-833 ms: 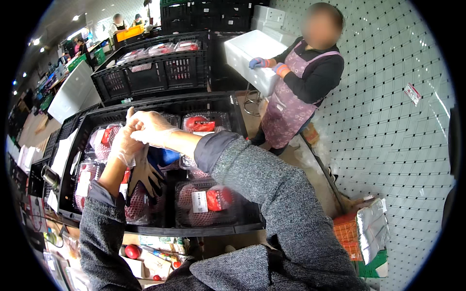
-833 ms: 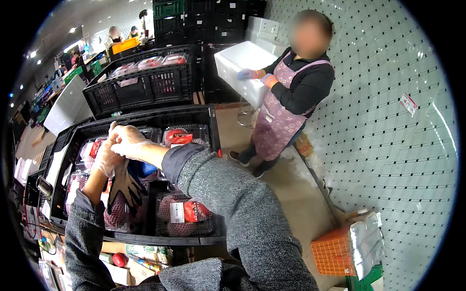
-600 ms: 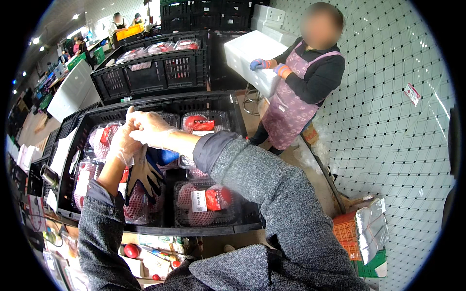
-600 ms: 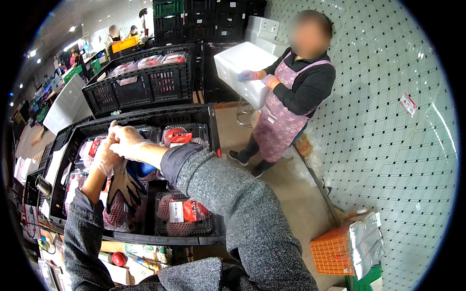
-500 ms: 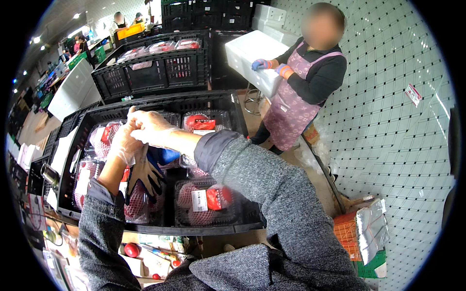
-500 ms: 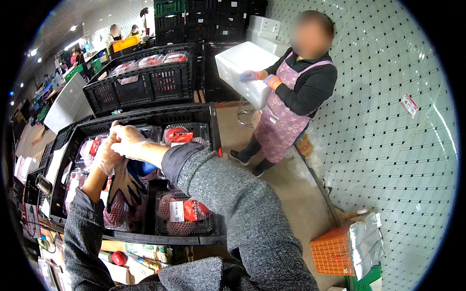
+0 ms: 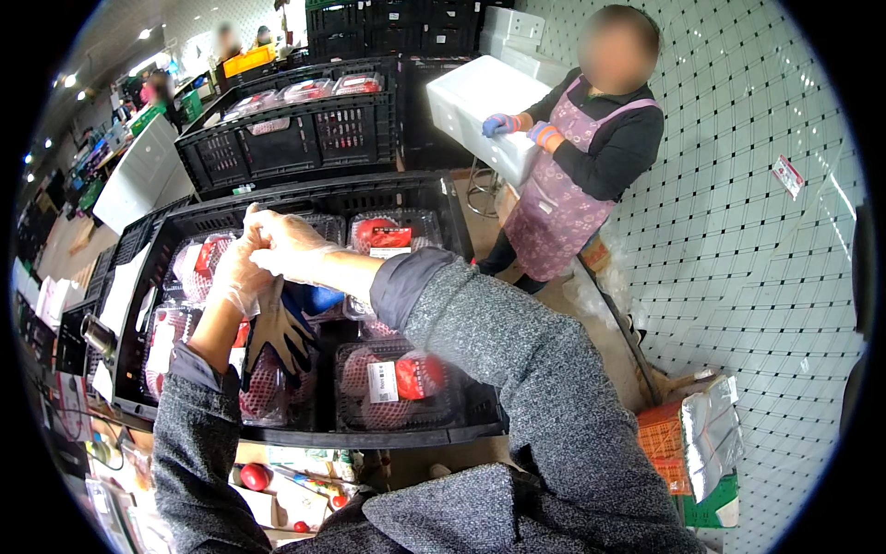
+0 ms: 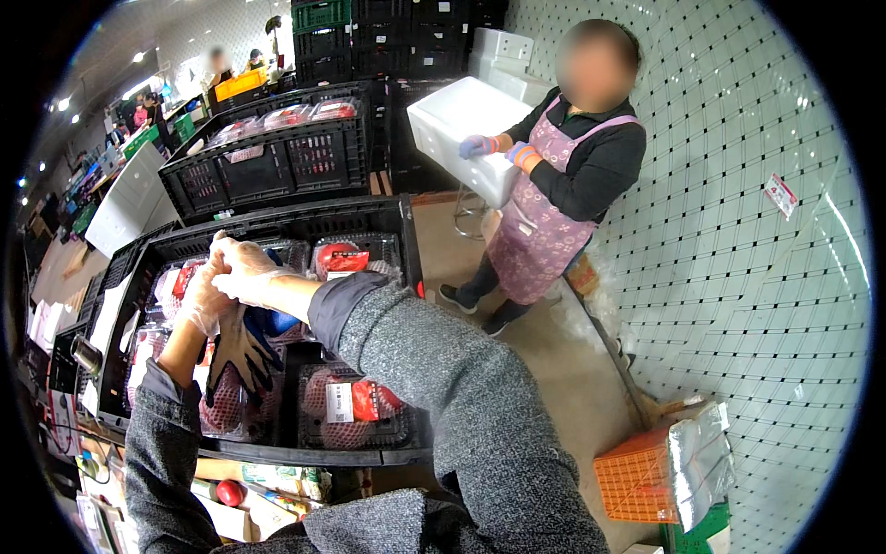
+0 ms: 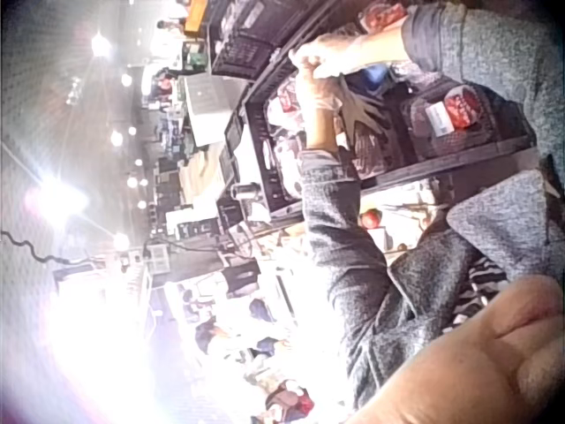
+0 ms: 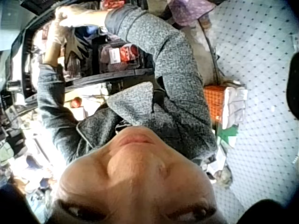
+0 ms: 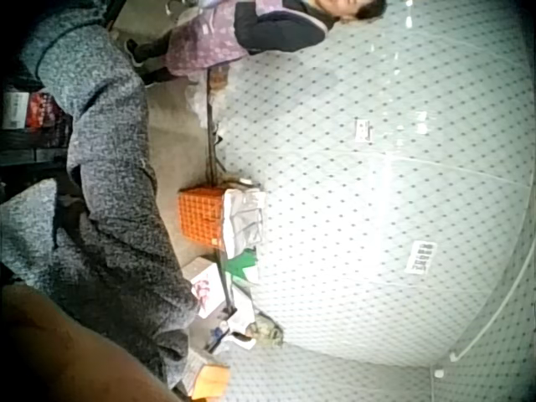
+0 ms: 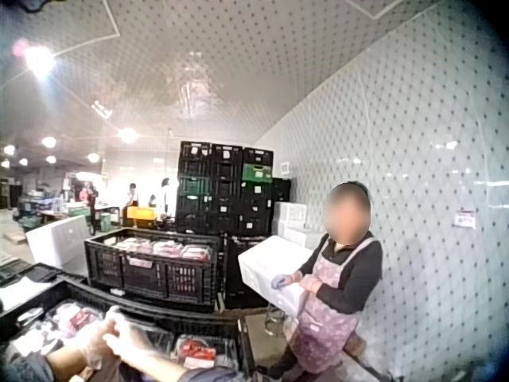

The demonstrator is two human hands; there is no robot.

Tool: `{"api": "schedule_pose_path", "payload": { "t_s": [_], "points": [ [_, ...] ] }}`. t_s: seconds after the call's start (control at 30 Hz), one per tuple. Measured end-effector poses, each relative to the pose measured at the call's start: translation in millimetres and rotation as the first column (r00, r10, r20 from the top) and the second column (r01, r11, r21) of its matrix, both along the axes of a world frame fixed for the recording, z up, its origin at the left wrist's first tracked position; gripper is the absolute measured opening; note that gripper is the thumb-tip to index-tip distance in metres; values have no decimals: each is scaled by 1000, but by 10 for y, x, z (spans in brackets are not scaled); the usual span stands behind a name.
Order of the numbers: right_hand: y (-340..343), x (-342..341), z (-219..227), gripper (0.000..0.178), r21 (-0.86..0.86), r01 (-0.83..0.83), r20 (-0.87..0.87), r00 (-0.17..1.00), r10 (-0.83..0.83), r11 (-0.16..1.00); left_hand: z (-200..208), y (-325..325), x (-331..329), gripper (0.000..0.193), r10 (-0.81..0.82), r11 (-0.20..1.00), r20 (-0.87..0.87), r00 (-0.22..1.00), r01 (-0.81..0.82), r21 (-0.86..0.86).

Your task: The person packs individually wrapped red fruit into clear plastic containers on a workbench. They place the fruit into containers, weigh them on a digital scale, and then transfer the filled containers into black crates. The person also handles loose wrapped fruit and empty containers throughout the process.

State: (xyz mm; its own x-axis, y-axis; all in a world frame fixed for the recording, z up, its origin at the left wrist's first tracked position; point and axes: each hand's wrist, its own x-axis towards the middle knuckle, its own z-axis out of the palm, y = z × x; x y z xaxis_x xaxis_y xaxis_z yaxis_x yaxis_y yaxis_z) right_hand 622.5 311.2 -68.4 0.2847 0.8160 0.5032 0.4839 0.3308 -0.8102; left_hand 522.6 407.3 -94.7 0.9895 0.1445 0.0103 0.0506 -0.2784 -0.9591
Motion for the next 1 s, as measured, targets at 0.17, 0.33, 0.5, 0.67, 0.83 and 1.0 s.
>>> {"api": "schedule_pose_path", "payload": {
  "t_s": [0.17, 0.33, 0.5, 0.67, 0.83, 1.0],
  "points": [
    [-95, 17, 121, 38, -163, -85, 23, 996, 90, 983, -46, 103, 6, 50, -2, 987, -43, 999, -5, -159],
    [-61, 42, 98, 36, -168, -99, -33, 995, 95, 981, -37, 85, 18, 49, -1, 999, -28, 1000, -1, -51],
    [-81, -13, 50, 40, -108, -37, 16, 999, 39, 993, 27, 3, -1, 49, 29, 1000, -10, 1000, -29, 8],
    [-112, 32, 88, 39, -148, -40, 28, 999, 45, 988, 55, -71, 33, 48, 25, 992, -41, 999, -30, -119],
    [-101, -1, 117, 37, -137, -54, 36, 998, 60, 989, 89, -54, -15, 49, 3, 993, -43, 999, -8, -119],
    [-59, -9, 23, 39, -116, -36, 35, 999, 40, 993, 227, -265, -12, 53, 109, 991, -114, 988, -116, -64]
  ]
}}
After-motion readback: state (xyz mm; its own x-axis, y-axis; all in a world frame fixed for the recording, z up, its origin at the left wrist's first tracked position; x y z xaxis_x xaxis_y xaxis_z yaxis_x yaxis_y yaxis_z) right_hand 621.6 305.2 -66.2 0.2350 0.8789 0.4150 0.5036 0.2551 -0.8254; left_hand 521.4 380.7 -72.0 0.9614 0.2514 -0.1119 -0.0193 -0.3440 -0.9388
